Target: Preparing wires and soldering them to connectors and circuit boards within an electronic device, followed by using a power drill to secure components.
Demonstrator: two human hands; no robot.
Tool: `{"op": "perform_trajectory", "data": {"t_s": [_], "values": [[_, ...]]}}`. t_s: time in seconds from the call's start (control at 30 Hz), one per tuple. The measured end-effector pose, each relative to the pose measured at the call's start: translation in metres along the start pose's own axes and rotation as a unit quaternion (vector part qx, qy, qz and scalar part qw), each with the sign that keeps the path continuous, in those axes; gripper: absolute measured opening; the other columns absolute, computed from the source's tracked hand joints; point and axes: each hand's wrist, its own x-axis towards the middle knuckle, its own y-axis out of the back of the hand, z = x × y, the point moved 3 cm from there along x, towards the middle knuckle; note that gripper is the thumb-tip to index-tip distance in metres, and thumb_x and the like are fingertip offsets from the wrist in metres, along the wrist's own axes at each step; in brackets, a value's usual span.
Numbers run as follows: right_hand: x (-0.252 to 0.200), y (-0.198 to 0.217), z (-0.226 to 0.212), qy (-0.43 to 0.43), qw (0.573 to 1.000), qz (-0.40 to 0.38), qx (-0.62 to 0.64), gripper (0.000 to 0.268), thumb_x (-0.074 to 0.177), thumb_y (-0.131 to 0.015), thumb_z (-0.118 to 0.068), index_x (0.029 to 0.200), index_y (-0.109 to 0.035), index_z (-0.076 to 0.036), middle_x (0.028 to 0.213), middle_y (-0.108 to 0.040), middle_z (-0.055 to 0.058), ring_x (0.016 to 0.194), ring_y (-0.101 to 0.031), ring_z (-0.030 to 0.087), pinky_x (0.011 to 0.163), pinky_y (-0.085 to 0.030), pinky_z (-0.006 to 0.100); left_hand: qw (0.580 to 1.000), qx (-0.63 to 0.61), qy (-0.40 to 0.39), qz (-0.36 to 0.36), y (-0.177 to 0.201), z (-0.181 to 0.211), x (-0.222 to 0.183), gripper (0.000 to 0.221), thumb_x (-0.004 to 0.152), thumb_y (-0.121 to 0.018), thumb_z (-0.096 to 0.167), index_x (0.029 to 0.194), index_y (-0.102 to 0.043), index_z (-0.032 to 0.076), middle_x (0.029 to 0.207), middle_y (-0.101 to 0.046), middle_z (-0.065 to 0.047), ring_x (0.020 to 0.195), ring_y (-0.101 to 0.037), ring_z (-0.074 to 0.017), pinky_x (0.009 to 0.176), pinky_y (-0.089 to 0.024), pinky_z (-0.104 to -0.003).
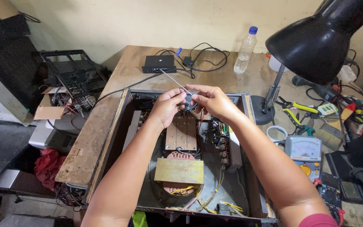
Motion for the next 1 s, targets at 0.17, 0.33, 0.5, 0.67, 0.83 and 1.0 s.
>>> {"op": "perform_trajectory", "data": {"t_s": [0.17,0.33,0.5,0.67,0.83,1.0], "values": [[0.006,0.005,0.012,0.056,0.993,0.040,-0.092,0.035,0.099,-0.063,-0.008,0.131,-0.072,-0.020,0.083,-0.078,0.009,0.061,-0.072,0.016,0.050,-0.056,0.025,1.000,-0.014,0.010,0.006,-0.009,0.013,-0.012,0.031,0.095,-0.076,0.019,0.124,-0.071,0.007,0.100,-0.070,0.000,0.083,-0.071,-0.0088,0.078,-0.063,-0.022],[0.003,0.002,0.009,0.150,0.962,0.104,-0.203,0.029,0.098,-0.066,-0.009,0.123,-0.076,-0.020,0.085,-0.078,0.009,0.069,-0.074,0.025,0.062,-0.059,0.036,0.999,-0.029,0.019,0.016,-0.017,0.017,-0.018,0.035,0.095,-0.076,0.024,0.126,-0.070,0.007,0.100,-0.074,-0.004,0.083,-0.073,-0.0092,0.078,-0.064,-0.023],[0.001,-0.001,0.010,0.160,0.942,0.132,-0.263,0.023,0.098,-0.070,-0.017,0.116,-0.080,-0.027,0.087,-0.079,0.001,0.084,-0.076,0.024,0.076,-0.060,0.036,0.998,-0.010,-0.007,0.064,-0.019,0.018,-0.021,0.033,0.085,-0.089,0.033,0.102,-0.076,0.008,0.084,-0.067,0.001,0.076,-0.071,-0.0102,0.072,-0.062,-0.021],[-0.013,-0.007,-0.006,0.144,0.944,0.140,-0.264,0.026,0.096,-0.071,-0.016,0.121,-0.076,-0.024,0.091,-0.080,0.003,0.089,-0.076,0.028,0.078,-0.060,0.042,0.997,-0.002,-0.011,0.077,-0.022,0.024,-0.028,0.029,0.084,-0.090,0.035,0.096,-0.075,0.013,0.082,-0.065,0.004,0.073,-0.069,-0.0079,0.069,-0.061,-0.019],[-0.004,-0.003,0.008,0.149,0.939,0.150,-0.271,0.019,0.093,-0.074,-0.016,0.111,-0.077,-0.019,0.092,-0.080,0.005,0.093,-0.075,0.031,0.081,-0.060,0.044,0.996,0.000,-0.017,0.090,-0.029,0.035,-0.037,0.030,0.085,-0.088,0.038,0.090,-0.072,0.013,0.081,-0.067,0.000,0.070,-0.069,-0.0079,0.064,-0.060,-0.018],[-0.008,-0.006,0.002,0.153,0.937,0.143,-0.279,0.014,0.094,-0.074,-0.014,0.107,-0.079,-0.017,0.091,-0.080,0.007,0.090,-0.076,0.031,0.079,-0.060,0.040,0.993,0.042,-0.043,0.099,-0.022,0.024,-0.027,0.030,0.083,-0.091,0.030,0.097,-0.076,0.008,0.083,-0.068,-0.003,0.072,-0.071,-0.0093,0.067,-0.062,-0.020]]}}
